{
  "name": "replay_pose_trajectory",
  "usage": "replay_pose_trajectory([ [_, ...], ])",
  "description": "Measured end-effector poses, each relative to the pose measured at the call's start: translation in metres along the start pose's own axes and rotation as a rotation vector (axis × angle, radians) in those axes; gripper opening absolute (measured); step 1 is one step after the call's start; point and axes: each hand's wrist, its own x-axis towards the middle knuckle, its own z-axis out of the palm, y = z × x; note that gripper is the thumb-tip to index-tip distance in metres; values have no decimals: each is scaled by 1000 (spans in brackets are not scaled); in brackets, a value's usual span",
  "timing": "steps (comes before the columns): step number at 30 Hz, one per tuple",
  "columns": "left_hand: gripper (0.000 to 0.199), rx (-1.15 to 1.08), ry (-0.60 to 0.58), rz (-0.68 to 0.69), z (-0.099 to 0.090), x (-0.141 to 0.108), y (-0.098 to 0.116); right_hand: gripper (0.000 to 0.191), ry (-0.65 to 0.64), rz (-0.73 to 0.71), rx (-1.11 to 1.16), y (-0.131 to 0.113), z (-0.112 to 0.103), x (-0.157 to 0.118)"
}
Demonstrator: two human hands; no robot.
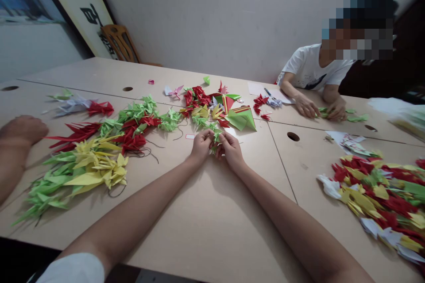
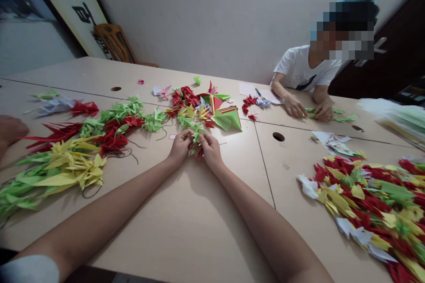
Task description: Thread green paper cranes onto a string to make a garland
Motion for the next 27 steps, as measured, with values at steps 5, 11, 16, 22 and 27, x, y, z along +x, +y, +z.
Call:
replay_pose_trajectory([
  [5, 36, 37, -84, 13, -1, 2, -1, 39, -4, 1, -47, -1, -2, 0],
  [11, 44, -56, -296, -49, -6, 4, 2, 38, 76, -120, -93, 0, -7, 2],
  [16, 47, -95, -329, -70, -9, 6, 3, 40, 77, -156, -122, 2, -7, 2],
  [22, 45, -138, -364, -104, -11, 6, 4, 44, 85, -182, -150, 1, -7, 2],
  [27, 43, -149, -337, -96, -13, 7, 2, 45, 24, -158, -144, -1, -10, 4],
])
